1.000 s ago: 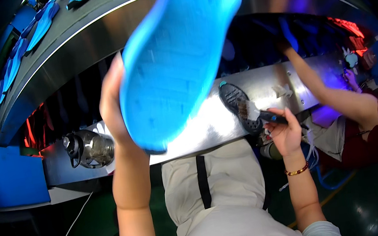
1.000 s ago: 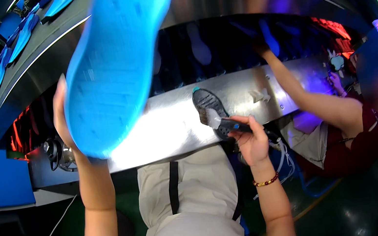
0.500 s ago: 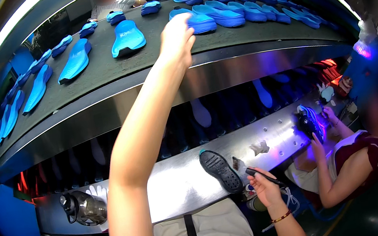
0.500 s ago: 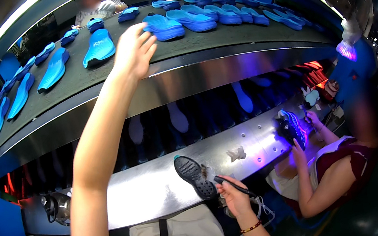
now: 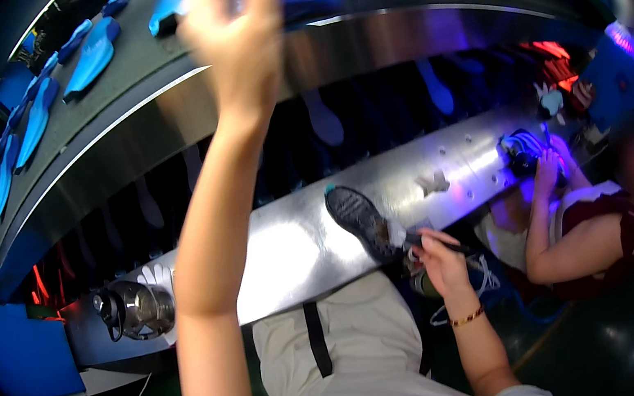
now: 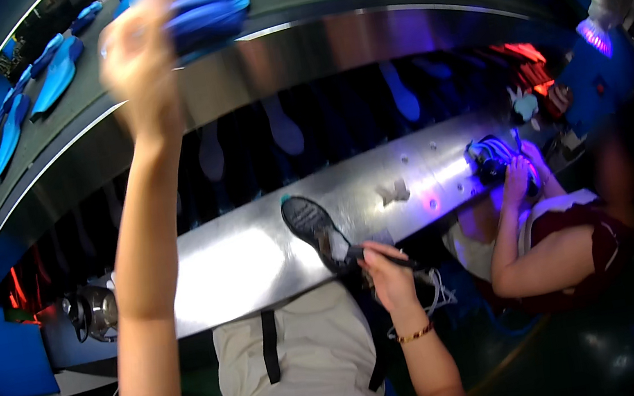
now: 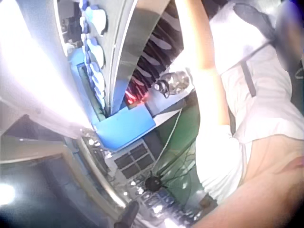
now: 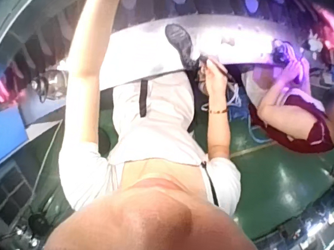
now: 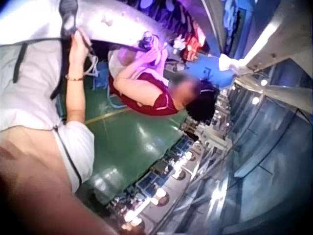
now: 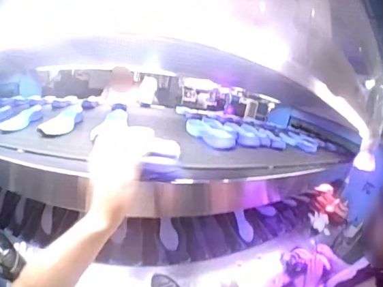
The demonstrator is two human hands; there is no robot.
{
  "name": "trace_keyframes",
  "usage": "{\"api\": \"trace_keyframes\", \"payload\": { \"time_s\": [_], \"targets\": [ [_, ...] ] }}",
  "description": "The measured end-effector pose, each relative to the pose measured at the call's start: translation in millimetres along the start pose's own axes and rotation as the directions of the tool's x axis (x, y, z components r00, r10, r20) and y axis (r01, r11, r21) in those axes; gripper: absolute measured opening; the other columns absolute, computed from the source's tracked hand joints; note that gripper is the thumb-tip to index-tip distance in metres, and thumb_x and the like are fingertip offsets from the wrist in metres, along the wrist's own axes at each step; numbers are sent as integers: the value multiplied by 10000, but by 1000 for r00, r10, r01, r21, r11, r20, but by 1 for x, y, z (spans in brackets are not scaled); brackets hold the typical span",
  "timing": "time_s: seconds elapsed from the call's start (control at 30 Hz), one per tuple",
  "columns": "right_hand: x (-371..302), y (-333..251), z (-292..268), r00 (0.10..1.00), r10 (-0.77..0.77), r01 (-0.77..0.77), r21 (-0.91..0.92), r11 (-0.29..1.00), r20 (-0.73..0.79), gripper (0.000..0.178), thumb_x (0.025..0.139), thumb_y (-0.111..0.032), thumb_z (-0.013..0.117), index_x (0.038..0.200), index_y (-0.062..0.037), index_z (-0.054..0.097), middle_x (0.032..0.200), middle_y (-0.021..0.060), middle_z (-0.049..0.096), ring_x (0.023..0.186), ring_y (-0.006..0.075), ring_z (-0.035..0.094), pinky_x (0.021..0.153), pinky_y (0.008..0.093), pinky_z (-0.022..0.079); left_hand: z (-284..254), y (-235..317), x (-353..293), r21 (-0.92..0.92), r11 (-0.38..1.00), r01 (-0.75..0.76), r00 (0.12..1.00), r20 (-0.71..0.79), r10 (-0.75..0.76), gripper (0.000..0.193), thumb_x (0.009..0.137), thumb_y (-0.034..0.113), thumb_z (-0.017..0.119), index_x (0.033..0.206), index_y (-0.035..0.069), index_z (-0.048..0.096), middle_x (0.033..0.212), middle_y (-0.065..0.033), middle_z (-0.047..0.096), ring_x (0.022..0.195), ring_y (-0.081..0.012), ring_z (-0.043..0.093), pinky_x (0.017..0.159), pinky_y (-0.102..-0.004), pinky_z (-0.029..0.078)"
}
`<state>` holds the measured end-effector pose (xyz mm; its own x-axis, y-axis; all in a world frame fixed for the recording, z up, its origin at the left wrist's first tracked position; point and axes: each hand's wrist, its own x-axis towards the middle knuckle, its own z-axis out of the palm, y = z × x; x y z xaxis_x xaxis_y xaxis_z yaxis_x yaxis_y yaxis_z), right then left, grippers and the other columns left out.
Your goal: The person applies adhesive to the inner surface of blue shoe soles using a brush, retrieves additional soles from a moving conveyor, and places the coated soles back onto the line.
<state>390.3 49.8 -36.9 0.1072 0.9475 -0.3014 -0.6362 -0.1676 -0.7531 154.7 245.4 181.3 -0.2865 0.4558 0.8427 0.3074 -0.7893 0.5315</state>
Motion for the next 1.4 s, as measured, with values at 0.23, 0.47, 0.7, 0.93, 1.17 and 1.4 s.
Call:
{"api": "trace_keyframes", "payload": {
  "time_s": [0.23, 0.47, 0.7, 0.93, 1.17, 1.4],
  "targets": [
    [15, -9, 13, 998, -61, 60, -49, 997, -23, 193, 770, -7, 573, 951, 60, 575, 897, 115, 593, 812, 170, 578, 741, 265, 477, -113, 33, -110, -459, 232, 857, 483, 563, -670, 548, 779, 242, 568, 1184, -61, 357, 1110, -196, 495, 940, -248, 559, 845, -340, 446],
    [15, -1, 24, 994, -70, 78, -99, 992, 81, 190, 785, -21, 533, 951, 63, 571, 891, 126, 600, 801, 173, 576, 716, 264, 473, -164, 53, -264, -375, -573, 729, 118, 893, -434, 729, 723, 376, 609, 1262, -9, 305, 1133, -224, 477, 977, -317, 532, 861, -435, 425],
    [-2, 20, 85, 925, 102, 2, -271, 963, 367, 201, 765, 1, 551, 954, 64, 576, 879, 125, 613, 790, 153, 584, 725, 245, 464, -135, 66, -282, -578, -525, 625, 117, 734, -669, 1021, 671, 800, 112, 1297, 9, 268, 1209, -221, 425, 1092, -345, 443, 949, -476, 324],
    [14, 25, 123, 929, 19, 167, -465, 869, 369, 139, 745, -21, 610, 874, 26, 629, 788, 61, 621, 711, 107, 563, 655, 215, 449, -129, 69, -294, -571, -528, 629, 107, 736, -668, 887, 750, 731, 123, 1270, 45, 335, 1175, -190, 462, 1068, -313, 462, 937, -426, 344],
    [-29, 40, 139, 655, -120, 724, -574, 383, 746, 169, 670, -36, 634, 833, 7, 625, 829, 154, 625, 762, 255, 619, 674, 295, 480, -127, 49, -300, -637, -201, 744, 55, 359, -932, 795, 774, 697, 211, 1259, 81, 344, 1227, -117, 424, 1128, -259, 405, 977, -395, 297],
    [-48, 3, 108, 528, 300, 583, -596, 552, 794, 172, 664, -34, 651, 834, -10, 635, 811, 115, 639, 757, 185, 622, 697, 283, 486, -162, 50, -276, -596, -313, 739, 120, 575, -810, 904, 739, 741, 91, 1204, 28, 397, 1061, -195, 526, 972, -311, 524, 863, -442, 414]
  ]
}}
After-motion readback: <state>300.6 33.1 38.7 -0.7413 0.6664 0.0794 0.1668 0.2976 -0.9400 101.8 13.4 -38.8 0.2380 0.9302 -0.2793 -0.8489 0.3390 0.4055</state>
